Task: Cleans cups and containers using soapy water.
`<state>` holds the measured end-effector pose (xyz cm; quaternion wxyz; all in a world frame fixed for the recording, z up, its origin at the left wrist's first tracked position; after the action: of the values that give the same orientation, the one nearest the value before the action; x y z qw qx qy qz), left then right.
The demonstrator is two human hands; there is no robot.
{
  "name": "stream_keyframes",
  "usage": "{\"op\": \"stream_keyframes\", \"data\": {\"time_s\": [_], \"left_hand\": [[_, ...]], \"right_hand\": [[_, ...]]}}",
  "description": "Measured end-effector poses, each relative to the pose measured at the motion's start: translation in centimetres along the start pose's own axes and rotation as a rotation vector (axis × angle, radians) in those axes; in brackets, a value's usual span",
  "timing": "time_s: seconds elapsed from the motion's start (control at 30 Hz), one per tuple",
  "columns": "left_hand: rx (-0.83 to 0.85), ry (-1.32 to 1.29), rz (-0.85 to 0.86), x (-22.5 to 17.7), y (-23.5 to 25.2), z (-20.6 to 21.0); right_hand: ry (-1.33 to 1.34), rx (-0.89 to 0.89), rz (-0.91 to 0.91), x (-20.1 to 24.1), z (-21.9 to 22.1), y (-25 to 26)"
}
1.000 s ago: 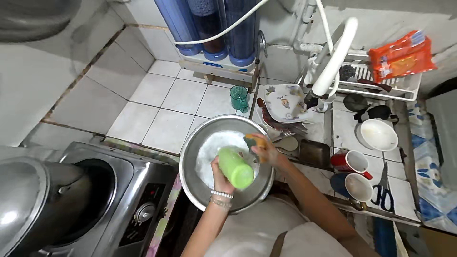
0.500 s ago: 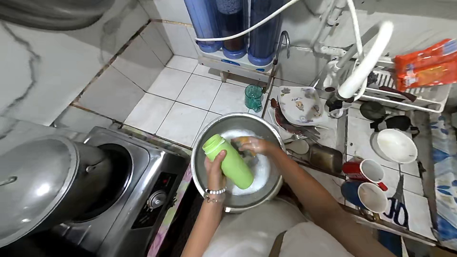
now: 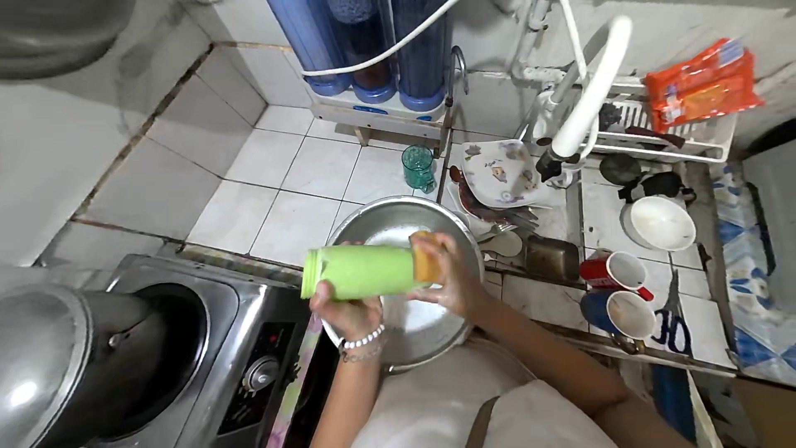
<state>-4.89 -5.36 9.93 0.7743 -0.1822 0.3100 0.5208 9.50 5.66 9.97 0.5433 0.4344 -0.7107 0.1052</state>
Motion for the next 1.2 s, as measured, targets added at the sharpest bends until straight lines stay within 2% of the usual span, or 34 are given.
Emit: {"op": "stream_keyframes", "data": {"time_s": [0.13,0.2,0.27,0.33,0.4,0.5,0.57,0.6,0.67,0.73,0.8,0.9,1.0,1.1,1.13,1.2], "left_hand": [[0.374,-0.218,0.064,-0.5,-0.2,1.0],[0.523,-0.214,0.044,-0.5,-0.3,1.5],[0.626,-0.090,-0.029,-0.8,-0.9,1.6],[0.699,0.010,-0.164,-1.2,-2.4,1.5],[0.713,0.016,-0.443,-1.3,-4.1,1.0],[0.480,-0.138,-1.000,-0.3,-6.1,-0.1],[0.468,-0.282,-1.193,1.0,-6.4,-0.8],[0.471,-0.305,-1.203,1.6,-6.2,-1.2],[0.468,-0.103,-1.033,2.1,-5.5,-1.4],[0.523,0.315,-0.793,1.9,-4.7,-0.8],[0.558,0.588,-0.694,2.4,-4.3,-0.2],[0.580,0.663,-0.655,3.6,-3.8,-0.6],[0.682,0.856,-0.499,3.0,-3.5,-0.5],[0.710,1.147,-0.481,3.3,-3.5,-0.6],[0.728,1.251,-0.431,3.1,-3.5,-0.4],[0.740,1.435,-0.269,2.2,-3.5,0.3]], "right_hand": [[0.937,0.161,0.352,-1.0,0.2,-0.3],[1.112,0.153,0.587,-1.2,0.9,-1.2],[1.140,0.069,0.669,-2.5,0.5,-1.5],[1.038,-0.108,0.602,-3.2,-1.8,-1.2],[0.899,-0.215,0.386,-3.9,-4.5,-0.9],[0.711,-0.169,0.071,-5.1,-6.7,0.1],[0.610,-0.159,0.005,-5.2,-7.3,0.6],[0.555,-0.164,0.003,-5.2,-7.5,0.7],[0.418,-0.223,0.066,-4.4,-7.4,0.9],[0.206,-0.253,0.123,-3.2,-6.6,0.8],[-0.032,-0.196,0.018,-2.1,-4.8,0.2],[-0.245,-0.050,-0.225,1.1,-1.0,-1.1],[-0.282,0.079,-0.219,3.4,1.2,-1.9],[-0.480,-0.007,-0.121,1.6,-0.7,1.2],[-0.569,-0.025,-0.097,0.6,-1.9,2.6],[-0.576,-0.036,-0.023,-0.7,-3.7,4.2]]}}
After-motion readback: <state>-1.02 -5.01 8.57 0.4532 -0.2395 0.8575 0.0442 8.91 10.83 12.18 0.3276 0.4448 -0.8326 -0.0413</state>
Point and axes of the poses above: each hand's wrist, its own y-axis towards the middle knuckle, its own z-axis out of the palm, x = y × z, the point moved 5 cm from there along y, towards the middle knuckle, and after that the axes turned 2 degrees about -y, right-handed, at the moved point
